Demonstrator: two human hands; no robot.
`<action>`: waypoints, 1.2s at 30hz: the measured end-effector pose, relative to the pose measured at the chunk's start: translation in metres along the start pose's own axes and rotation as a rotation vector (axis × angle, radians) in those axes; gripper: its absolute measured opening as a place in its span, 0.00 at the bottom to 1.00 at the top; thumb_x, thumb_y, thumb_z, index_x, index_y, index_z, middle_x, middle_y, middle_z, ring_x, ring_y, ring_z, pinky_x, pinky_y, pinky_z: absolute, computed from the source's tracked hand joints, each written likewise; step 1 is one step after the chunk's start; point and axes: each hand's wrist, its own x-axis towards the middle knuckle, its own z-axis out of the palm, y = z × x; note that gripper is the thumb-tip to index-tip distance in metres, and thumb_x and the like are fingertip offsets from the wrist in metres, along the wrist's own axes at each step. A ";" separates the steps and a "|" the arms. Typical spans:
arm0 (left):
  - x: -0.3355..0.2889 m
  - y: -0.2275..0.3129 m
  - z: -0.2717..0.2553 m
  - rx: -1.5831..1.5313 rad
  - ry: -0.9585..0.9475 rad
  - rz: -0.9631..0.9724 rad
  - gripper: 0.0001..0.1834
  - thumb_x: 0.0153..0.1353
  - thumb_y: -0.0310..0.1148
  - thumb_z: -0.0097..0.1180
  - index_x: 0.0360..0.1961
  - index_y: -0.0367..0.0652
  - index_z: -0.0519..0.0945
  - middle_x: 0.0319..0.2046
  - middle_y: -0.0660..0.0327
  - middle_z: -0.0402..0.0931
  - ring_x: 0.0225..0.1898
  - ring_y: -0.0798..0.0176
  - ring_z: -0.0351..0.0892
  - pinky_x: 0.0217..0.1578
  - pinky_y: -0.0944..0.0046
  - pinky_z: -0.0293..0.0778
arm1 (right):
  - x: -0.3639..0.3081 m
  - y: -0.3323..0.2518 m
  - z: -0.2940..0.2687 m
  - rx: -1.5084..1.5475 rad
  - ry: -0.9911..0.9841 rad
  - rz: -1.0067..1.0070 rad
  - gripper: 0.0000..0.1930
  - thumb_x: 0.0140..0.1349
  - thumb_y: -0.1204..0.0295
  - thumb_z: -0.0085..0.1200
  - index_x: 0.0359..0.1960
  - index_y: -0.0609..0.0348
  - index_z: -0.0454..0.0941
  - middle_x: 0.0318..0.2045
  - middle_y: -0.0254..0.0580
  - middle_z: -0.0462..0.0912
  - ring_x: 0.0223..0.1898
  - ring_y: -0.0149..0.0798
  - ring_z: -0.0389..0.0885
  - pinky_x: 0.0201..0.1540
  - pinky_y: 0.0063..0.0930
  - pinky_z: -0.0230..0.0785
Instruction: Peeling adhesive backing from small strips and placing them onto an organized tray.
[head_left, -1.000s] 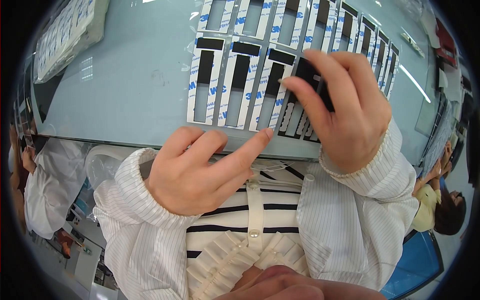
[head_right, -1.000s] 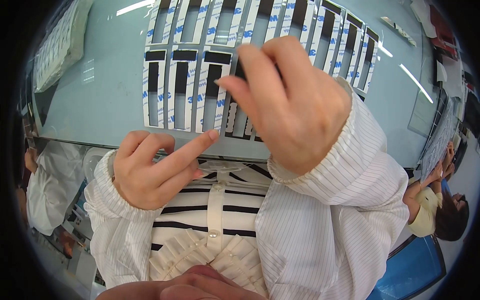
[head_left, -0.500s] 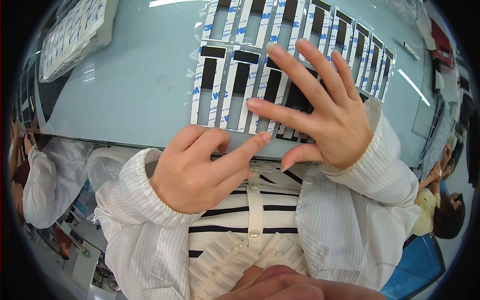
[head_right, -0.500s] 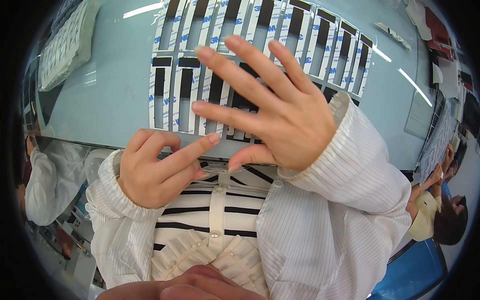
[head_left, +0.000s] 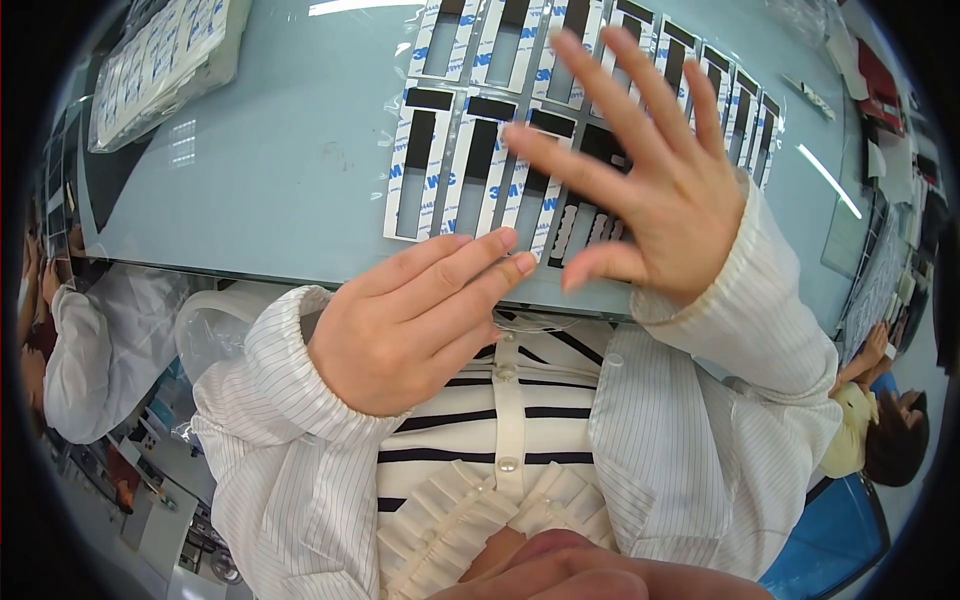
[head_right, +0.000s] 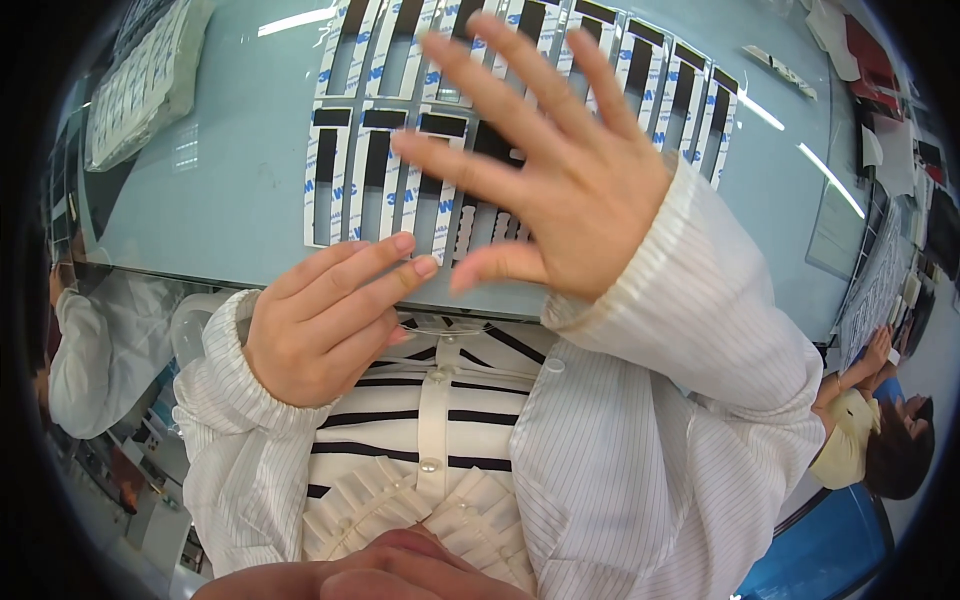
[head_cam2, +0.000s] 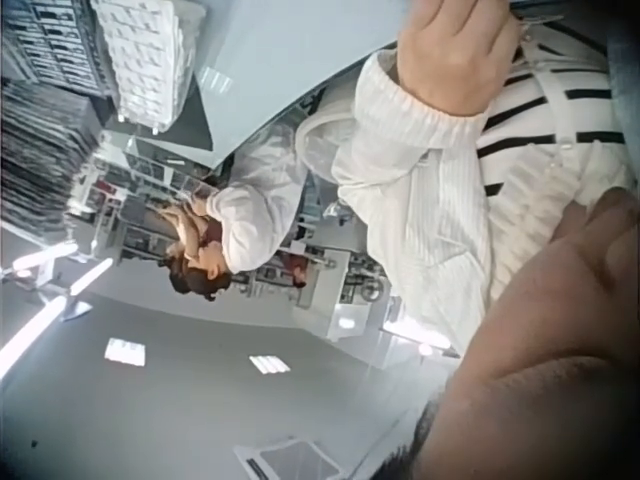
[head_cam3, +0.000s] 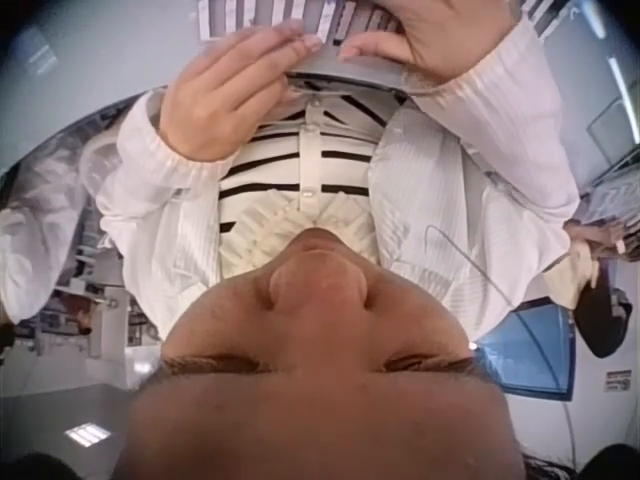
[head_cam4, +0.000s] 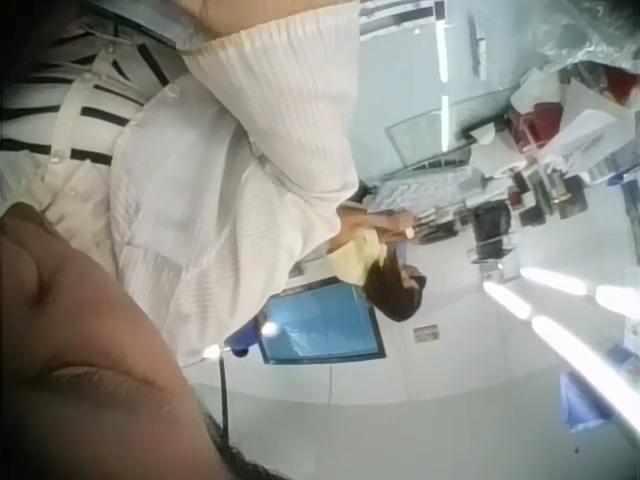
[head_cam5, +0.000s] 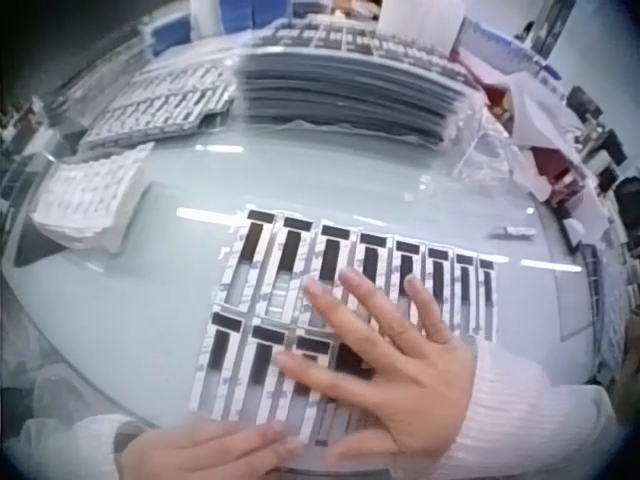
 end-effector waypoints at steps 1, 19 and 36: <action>0.000 0.001 0.000 0.006 0.002 0.004 0.20 0.50 0.30 0.65 0.42 0.28 0.82 0.54 0.53 0.80 0.60 0.50 0.76 0.54 0.56 0.77 | 0.003 -0.017 -0.028 0.037 -0.419 0.181 0.46 0.55 0.21 0.19 0.62 0.27 0.77 0.73 0.46 0.61 0.75 0.55 0.51 0.76 0.51 0.20; -0.008 0.009 -0.009 0.179 0.099 -0.013 0.07 0.51 0.31 0.65 0.28 0.39 0.81 0.46 0.57 0.84 0.45 0.59 0.84 0.49 0.55 0.71 | -0.018 -0.034 -0.024 0.058 -0.363 0.439 0.48 0.56 0.33 0.50 0.74 0.44 0.58 0.75 0.47 0.55 0.76 0.51 0.51 0.74 0.52 0.47; 0.002 0.012 -0.035 -0.282 0.118 -0.167 0.07 0.54 0.31 0.68 0.24 0.45 0.81 0.18 0.66 0.72 0.22 0.62 0.71 0.35 0.62 0.63 | -0.006 -0.064 -0.096 1.048 -0.332 0.726 0.04 0.60 0.82 0.62 0.36 0.66 0.84 0.34 0.41 0.83 0.23 0.25 0.79 0.25 0.17 0.70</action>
